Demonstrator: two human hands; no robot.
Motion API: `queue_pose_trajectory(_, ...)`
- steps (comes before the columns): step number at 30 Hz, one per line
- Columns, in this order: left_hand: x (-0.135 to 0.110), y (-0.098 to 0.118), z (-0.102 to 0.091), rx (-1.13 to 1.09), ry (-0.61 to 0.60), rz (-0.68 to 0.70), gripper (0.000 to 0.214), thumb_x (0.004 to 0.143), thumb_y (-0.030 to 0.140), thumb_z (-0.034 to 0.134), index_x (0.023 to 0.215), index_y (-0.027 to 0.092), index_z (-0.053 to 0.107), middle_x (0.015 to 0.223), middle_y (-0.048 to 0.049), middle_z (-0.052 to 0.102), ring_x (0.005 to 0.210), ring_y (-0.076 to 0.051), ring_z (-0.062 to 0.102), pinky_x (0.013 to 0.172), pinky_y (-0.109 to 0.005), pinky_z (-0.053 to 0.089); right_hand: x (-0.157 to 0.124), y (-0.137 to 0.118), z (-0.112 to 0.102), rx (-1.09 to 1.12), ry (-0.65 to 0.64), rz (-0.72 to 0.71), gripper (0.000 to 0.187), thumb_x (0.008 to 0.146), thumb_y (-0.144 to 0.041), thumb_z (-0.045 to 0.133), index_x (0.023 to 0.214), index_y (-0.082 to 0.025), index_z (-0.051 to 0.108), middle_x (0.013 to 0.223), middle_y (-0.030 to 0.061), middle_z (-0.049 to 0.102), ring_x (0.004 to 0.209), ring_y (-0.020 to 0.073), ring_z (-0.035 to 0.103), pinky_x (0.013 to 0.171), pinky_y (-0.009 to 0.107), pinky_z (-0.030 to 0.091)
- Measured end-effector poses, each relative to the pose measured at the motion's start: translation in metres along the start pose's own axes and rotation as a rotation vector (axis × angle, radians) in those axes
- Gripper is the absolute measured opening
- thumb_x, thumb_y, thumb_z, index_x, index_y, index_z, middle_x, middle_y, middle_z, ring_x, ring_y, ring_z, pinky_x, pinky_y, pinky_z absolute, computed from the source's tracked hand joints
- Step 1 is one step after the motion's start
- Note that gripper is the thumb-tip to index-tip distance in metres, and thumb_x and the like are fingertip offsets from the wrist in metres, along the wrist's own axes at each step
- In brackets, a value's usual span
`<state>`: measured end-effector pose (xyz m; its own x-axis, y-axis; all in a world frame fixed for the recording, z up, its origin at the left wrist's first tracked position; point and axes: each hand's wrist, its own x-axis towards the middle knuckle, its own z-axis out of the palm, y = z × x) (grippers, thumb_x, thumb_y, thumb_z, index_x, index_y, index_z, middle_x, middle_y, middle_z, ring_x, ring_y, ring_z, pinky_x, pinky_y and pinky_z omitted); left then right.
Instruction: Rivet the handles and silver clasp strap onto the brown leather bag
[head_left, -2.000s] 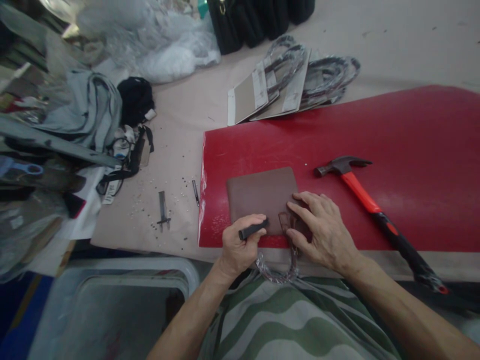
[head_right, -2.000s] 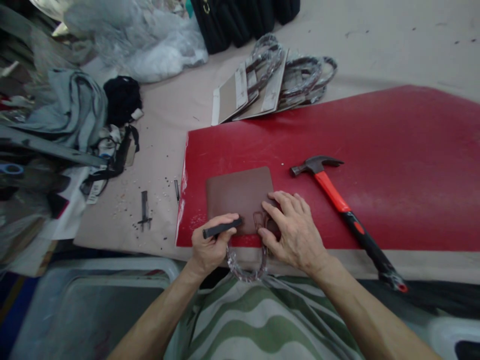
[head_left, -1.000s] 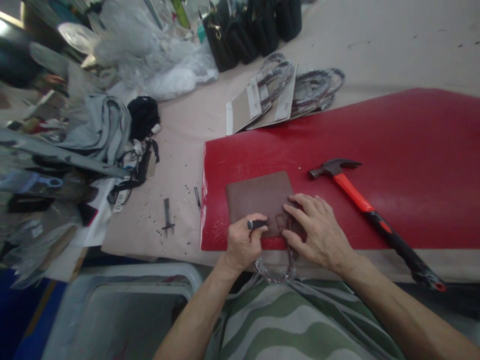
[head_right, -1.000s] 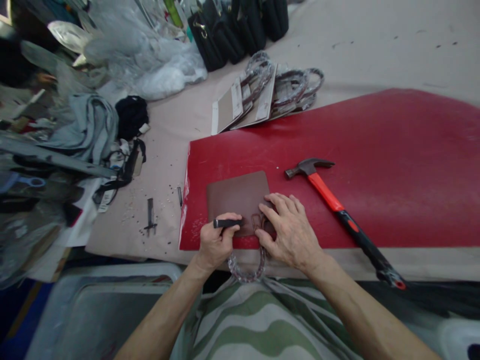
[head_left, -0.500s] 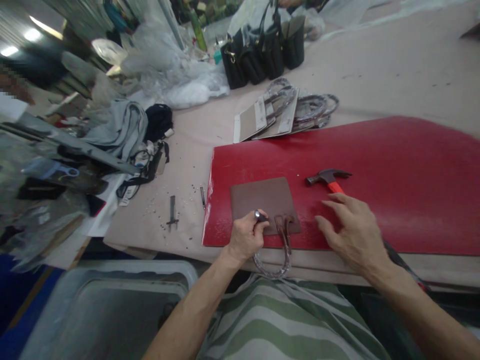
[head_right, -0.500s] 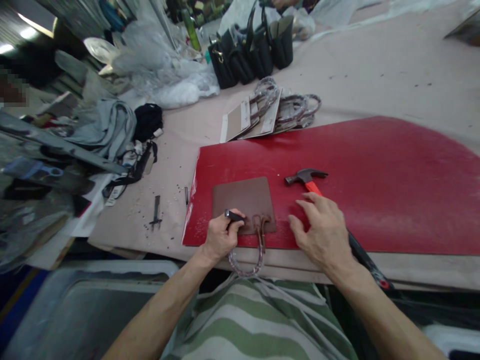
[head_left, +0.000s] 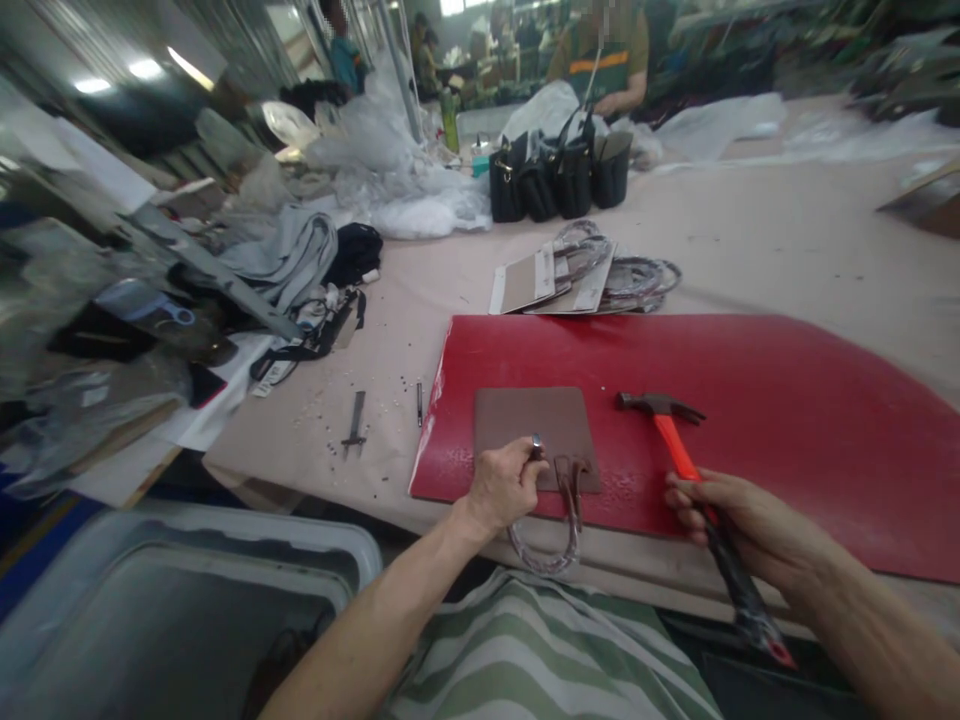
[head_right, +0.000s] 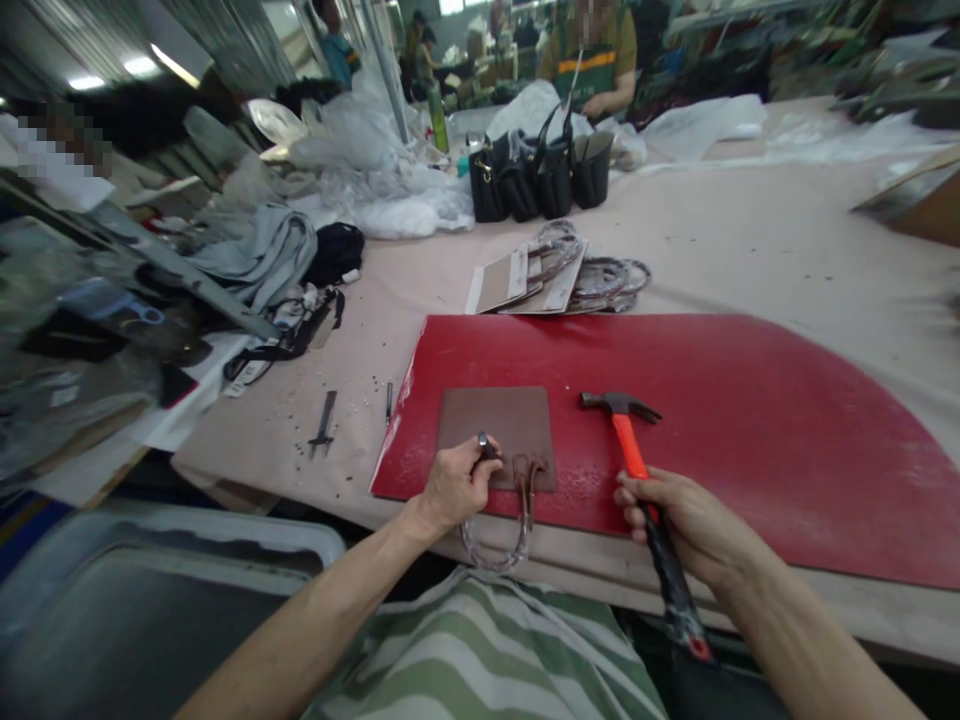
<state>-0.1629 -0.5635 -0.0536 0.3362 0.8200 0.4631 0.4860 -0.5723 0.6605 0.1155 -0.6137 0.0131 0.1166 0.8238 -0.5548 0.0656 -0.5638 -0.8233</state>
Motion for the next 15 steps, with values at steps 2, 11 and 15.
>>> queue_pose_trajectory(2,0.000,0.000,0.001,0.020,0.006,0.011,0.014,0.089,0.013,0.059,0.100,0.019,0.063,0.090,-0.0065,0.076,0.080,-0.021,0.076,0.074,-0.030,0.062,-0.012,-0.012,0.012,0.135,-0.029,0.021,0.031,0.061,-0.043,0.071,0.073,-0.023,0.051,0.061,-0.0032,0.047,0.045,0.0092,0.035,0.038,0.023,0.032)
queue_pose_trajectory(11,-0.001,-0.002,0.004,0.045,-0.004,0.006,0.017,0.088,0.013,0.057,0.102,0.019,0.065,0.090,-0.0066,0.076,0.082,-0.021,0.075,0.074,-0.029,0.061,-0.079,-0.064,0.039,-0.748,0.332,-0.889,0.042,0.099,-0.059,0.043,0.071,-0.027,0.046,0.049,-0.0023,0.046,0.038,0.0134,0.040,0.042,0.030,0.025)
queue_pose_trajectory(15,-0.001,-0.003,0.005,0.037,-0.024,-0.020,0.021,0.086,0.013,0.059,0.104,0.020,0.066,0.087,-0.0061,0.076,0.079,-0.021,0.075,0.072,-0.028,0.061,-0.076,-0.053,0.032,-0.952,0.214,-0.983,0.036,0.098,-0.053,0.045,0.071,-0.028,0.048,0.051,-0.0001,0.048,0.038,0.0152,0.034,0.045,0.034,0.017)
